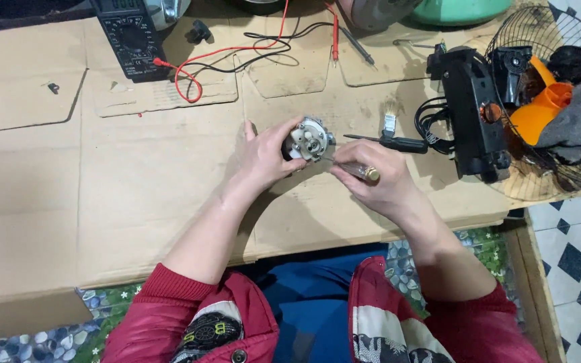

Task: Repairing and reassembling a small electric motor component using a screwdriver, hammer, and cloth.

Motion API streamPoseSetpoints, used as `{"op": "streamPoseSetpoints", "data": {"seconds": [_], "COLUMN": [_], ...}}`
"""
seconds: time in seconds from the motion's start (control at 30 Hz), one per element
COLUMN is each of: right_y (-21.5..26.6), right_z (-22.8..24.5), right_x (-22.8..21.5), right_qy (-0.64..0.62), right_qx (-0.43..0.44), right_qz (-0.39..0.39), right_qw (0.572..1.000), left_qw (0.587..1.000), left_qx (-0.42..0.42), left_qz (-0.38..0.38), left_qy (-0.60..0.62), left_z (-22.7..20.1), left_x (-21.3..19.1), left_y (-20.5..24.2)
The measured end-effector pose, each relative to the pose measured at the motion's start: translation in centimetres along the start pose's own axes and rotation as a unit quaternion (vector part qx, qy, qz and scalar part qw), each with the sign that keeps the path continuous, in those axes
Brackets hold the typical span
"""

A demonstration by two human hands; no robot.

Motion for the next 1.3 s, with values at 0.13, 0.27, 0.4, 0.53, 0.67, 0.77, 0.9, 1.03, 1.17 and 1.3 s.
{"op": "streamPoseSetpoints", "data": {"seconds": [0.13,0.27,0.4,0.53,0.67,0.77,0.9,1.03,1.17,1.3], "right_y": [-1.1,-2.4,-2.8,-2.3,0.7,2.5,1.6,2.2,0.3,0.2], "right_z": [-0.7,0.2,1.4,-0.2,-3.8,-4.8,-5.1,-6.6,-3.9,-3.4], "right_x": [0.3,0.6,0.9,2.1,1.9,1.0,0.2,0.4,0.1,0.0], "right_qy": [-0.019,-0.035,-0.031,0.010,0.056,0.070,-0.082,-0.163,-0.042,0.008], "right_qx": [0.009,0.002,-0.047,-0.047,-0.012,0.028,0.172,0.242,0.152,0.133], "right_qz": [0.094,0.149,0.207,0.228,0.072,-0.041,-0.054,-0.069,0.033,0.036], "right_qw": [0.995,0.988,0.977,0.973,0.996,0.996,0.980,0.954,0.987,0.990], "left_qw": [1.000,1.000,1.000,1.000,1.000,1.000,0.999,0.999,0.998,0.998], "left_qx": [0.000,-0.009,-0.014,-0.021,-0.009,-0.007,-0.024,-0.028,-0.039,-0.039], "left_qz": [-0.001,0.007,0.018,0.022,0.022,0.023,0.026,0.027,0.038,0.039], "left_qy": [0.006,0.003,0.006,0.008,0.014,0.009,0.004,0.004,0.020,0.023], "left_z": [-0.1,0.3,0.4,-0.1,0.4,-0.1,-0.2,0.0,-0.4,-0.8], "left_x": [-0.1,0.3,0.6,0.0,0.4,0.2,-0.2,0.0,-0.4,-0.8], "left_y": [0.0,0.0,0.0,0.1,-0.1,0.0,-0.1,-0.1,-0.1,0.0]}}
Point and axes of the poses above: each hand's wrist, its own y-axis away from the middle knuckle, its own x-axis out of the palm, z = x × y, the point moved 10 cm from there along -y, towards the middle knuckle, and after that the axes turned 1 degree about -x, right-handed, at the moved point
